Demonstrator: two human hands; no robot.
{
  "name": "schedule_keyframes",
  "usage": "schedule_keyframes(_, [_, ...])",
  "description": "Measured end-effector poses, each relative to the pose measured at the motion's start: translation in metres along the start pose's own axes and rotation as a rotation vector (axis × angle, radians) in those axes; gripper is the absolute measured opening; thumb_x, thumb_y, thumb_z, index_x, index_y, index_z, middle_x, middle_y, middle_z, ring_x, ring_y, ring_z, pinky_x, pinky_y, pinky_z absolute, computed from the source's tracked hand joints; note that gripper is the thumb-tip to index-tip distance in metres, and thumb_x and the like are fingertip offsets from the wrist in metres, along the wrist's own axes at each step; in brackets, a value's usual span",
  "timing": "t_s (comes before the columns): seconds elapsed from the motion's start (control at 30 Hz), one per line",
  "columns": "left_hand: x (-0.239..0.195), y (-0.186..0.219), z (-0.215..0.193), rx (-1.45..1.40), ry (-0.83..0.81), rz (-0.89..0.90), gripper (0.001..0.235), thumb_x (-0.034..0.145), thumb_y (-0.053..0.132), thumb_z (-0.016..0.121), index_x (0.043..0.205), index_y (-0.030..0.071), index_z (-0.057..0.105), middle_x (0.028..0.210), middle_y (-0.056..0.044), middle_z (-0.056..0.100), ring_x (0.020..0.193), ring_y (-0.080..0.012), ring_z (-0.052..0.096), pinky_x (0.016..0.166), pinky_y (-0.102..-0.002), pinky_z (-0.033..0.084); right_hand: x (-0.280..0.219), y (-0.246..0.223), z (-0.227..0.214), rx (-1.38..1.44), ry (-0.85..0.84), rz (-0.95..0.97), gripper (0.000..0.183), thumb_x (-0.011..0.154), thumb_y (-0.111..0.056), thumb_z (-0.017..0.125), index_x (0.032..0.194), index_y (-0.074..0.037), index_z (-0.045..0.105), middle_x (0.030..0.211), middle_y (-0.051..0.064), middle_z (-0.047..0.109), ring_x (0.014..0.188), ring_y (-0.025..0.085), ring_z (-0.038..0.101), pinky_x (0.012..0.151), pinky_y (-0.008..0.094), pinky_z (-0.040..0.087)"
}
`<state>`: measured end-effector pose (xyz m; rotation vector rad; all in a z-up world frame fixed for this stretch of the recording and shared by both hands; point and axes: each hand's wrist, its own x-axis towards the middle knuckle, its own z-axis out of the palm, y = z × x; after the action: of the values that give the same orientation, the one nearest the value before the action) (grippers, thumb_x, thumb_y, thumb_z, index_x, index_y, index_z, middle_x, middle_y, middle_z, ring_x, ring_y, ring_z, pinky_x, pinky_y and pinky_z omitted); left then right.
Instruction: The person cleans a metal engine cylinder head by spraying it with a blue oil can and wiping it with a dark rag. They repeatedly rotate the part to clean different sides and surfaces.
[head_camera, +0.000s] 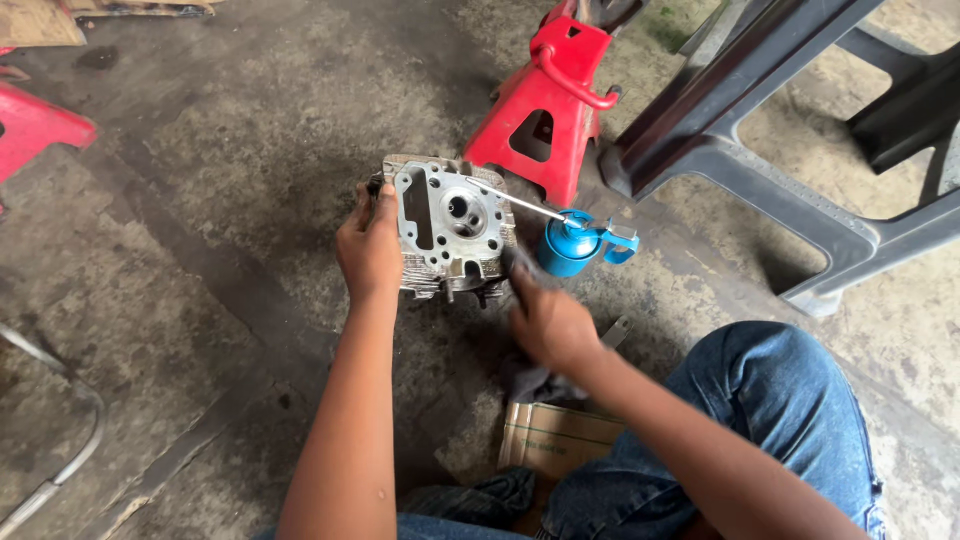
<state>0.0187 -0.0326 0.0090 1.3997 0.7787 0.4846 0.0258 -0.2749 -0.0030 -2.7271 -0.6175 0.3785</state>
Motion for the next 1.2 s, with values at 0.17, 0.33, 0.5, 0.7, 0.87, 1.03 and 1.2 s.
schedule_keyframes(0.17, [-0.003,-0.002,-0.006,-0.008,0.022,-0.061,0.065,0.094,0.048,0.062,0.146,0.009,0.057,0.133,-0.013,0.071,0.119,-0.0266,0.066,0.101,-0.039,0.048,0.029,-0.005,-0.01,0.04,0.03,-0.016,0.062,0.091,-0.029,0.059,0.151,-0.015,0.046,0.099,0.03,0.07,0.092,0.048,0.068,0.084,0.057,0.054])
schedule_keyframes(0.33, [0.005,-0.014,-0.011,-0.138,0.045,-0.025,0.069,0.094,0.047,0.064,0.146,0.002,0.055,0.142,-0.012,0.066,0.132,-0.0222,0.063,0.109,-0.035,0.046,-0.012,-0.018,-0.008,-0.044,0.014,-0.055,0.059,0.089,-0.031,0.06,0.146,-0.017,0.05,0.098,0.027,0.072,0.089,0.045,0.071,0.084,0.055,0.056])
schedule_keyframes(0.5, [0.003,-0.023,-0.017,-0.027,0.027,-0.136,0.068,0.095,0.049,0.058,0.148,0.007,0.052,0.15,-0.012,0.058,0.138,-0.0241,0.055,0.11,-0.036,0.043,0.023,-0.021,-0.023,-0.047,0.047,-0.072,0.06,0.089,-0.026,0.059,0.147,-0.015,0.049,0.098,0.026,0.073,0.088,0.045,0.071,0.079,0.056,0.057])
schedule_keyframes(0.7, [0.008,-0.022,-0.014,-0.047,0.025,-0.088,0.069,0.096,0.048,0.059,0.148,0.005,0.05,0.153,-0.013,0.053,0.141,-0.0254,0.05,0.111,-0.035,0.039,-0.014,-0.026,-0.009,-0.083,0.043,-0.033,0.062,0.088,-0.029,0.059,0.148,-0.016,0.048,0.1,0.025,0.072,0.086,0.045,0.071,0.08,0.056,0.057])
schedule_keyframes(0.87, [0.016,-0.039,-0.015,-0.175,0.017,0.018,0.07,0.096,0.046,0.063,0.146,-0.001,0.051,0.152,-0.016,0.056,0.143,-0.0269,0.054,0.115,-0.037,0.041,0.029,-0.006,-0.017,0.01,0.119,-0.137,0.058,0.088,-0.026,0.06,0.145,-0.016,0.055,0.101,0.026,0.071,0.092,0.045,0.07,0.083,0.055,0.056])
schedule_keyframes(1.03, [0.007,-0.022,-0.013,0.001,0.023,-0.131,0.069,0.094,0.049,0.06,0.15,0.009,0.051,0.151,-0.013,0.055,0.138,-0.0254,0.052,0.108,-0.035,0.04,-0.003,-0.016,-0.014,-0.039,0.122,-0.101,0.058,0.088,-0.026,0.06,0.144,-0.018,0.054,0.098,0.025,0.072,0.089,0.045,0.069,0.081,0.055,0.055])
schedule_keyframes(1.2, [0.008,-0.02,-0.017,-0.077,0.017,-0.055,0.068,0.095,0.047,0.062,0.147,0.004,0.055,0.147,-0.013,0.061,0.134,-0.0231,0.058,0.106,-0.032,0.043,0.004,-0.029,-0.035,-0.14,-0.001,-0.064,0.058,0.09,-0.029,0.059,0.147,-0.02,0.051,0.095,0.023,0.073,0.09,0.043,0.07,0.082,0.055,0.055])
